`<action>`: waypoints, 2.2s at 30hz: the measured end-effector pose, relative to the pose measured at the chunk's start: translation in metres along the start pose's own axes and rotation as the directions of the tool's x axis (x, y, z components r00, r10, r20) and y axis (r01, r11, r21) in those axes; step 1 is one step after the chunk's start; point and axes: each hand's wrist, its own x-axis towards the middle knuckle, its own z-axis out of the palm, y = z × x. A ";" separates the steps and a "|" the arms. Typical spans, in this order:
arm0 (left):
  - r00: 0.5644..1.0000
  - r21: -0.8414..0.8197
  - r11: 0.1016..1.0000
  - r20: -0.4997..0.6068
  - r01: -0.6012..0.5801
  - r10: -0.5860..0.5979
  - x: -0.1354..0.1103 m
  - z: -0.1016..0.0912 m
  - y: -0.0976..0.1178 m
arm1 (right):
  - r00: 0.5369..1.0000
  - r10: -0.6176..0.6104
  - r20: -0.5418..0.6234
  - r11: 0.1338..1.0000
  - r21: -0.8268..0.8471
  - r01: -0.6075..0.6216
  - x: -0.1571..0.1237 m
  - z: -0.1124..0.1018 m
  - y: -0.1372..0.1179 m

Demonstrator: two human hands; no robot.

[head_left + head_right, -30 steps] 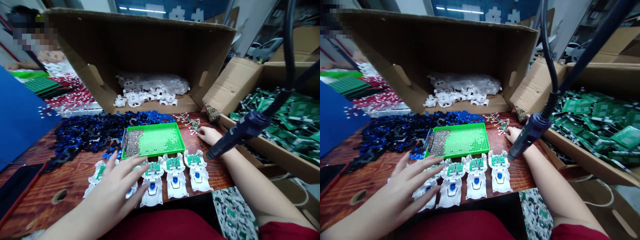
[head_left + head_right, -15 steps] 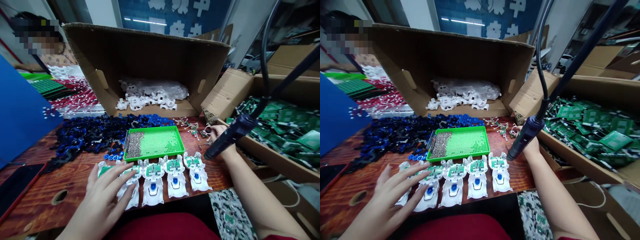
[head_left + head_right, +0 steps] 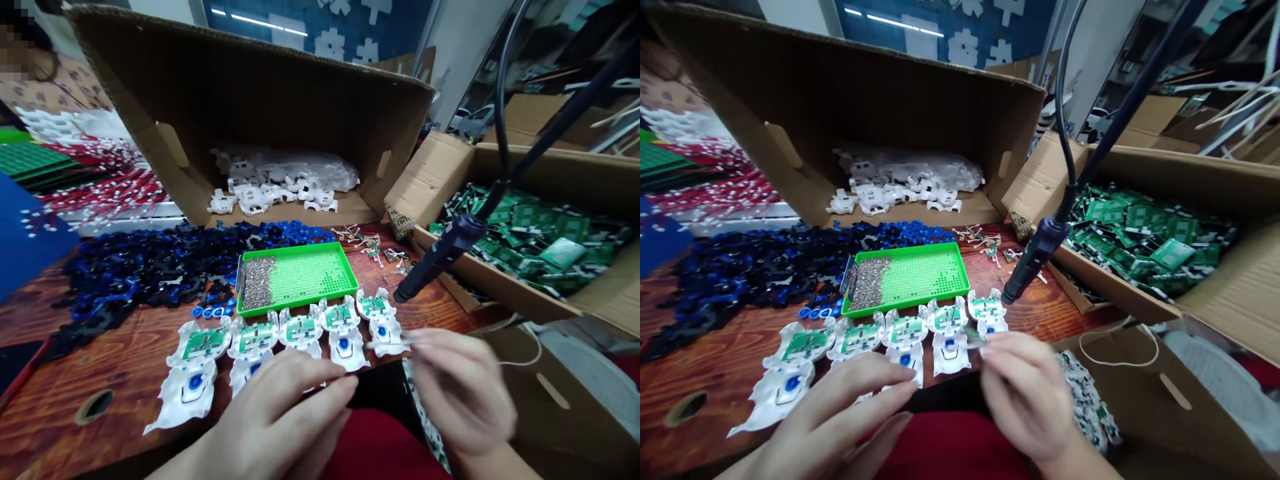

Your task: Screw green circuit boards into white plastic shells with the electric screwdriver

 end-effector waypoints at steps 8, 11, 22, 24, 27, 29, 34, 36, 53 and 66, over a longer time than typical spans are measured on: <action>0.917 -0.356 0.877 -0.110 0.323 -0.383 -0.021 0.017 -0.002 | 0.941 -0.321 0.110 0.925 0.251 0.286 0.030 0.063 -0.062; 0.831 -0.591 0.690 -0.058 0.418 -0.554 -0.031 0.013 -0.003 | 0.906 -0.408 0.114 0.887 0.283 0.364 0.032 0.075 -0.066; 0.750 -0.645 0.615 -0.095 0.454 -0.654 -0.057 0.001 -0.021 | 0.959 -0.035 0.281 0.826 0.548 -0.131 0.026 0.094 -0.074; 0.797 -0.575 0.684 -0.089 0.448 -0.597 -0.060 -0.001 -0.022 | 0.898 -0.005 0.440 0.771 0.574 -0.277 0.028 0.095 -0.074; 0.849 -0.494 0.750 -0.045 0.439 -0.527 -0.062 -0.005 -0.022 | 0.859 -0.095 0.503 0.764 0.590 -0.261 0.031 0.095 -0.074; 0.862 -0.427 0.785 -0.025 0.449 -0.506 -0.063 -0.008 -0.022 | 0.878 -0.137 0.459 0.780 0.596 -0.190 0.033 0.094 -0.073; 0.880 -0.339 0.830 -0.010 0.443 -0.474 -0.062 -0.017 -0.024 | 0.873 -0.216 0.438 0.820 0.566 -0.082 0.034 0.093 -0.072; 0.887 -0.362 0.834 -0.043 0.416 -0.461 -0.062 -0.018 -0.025 | 0.870 -0.191 0.455 0.827 0.552 -0.106 0.033 0.094 -0.072; 0.751 -0.525 0.722 -0.214 0.452 -0.625 -0.065 -0.016 -0.030 | 0.873 -0.242 0.424 0.883 0.470 0.016 0.030 0.101 -0.070; 0.726 -0.531 0.667 -0.131 0.524 -0.675 -0.073 -0.025 -0.030 | 0.771 -0.518 0.371 0.832 0.425 0.355 0.034 0.113 -0.058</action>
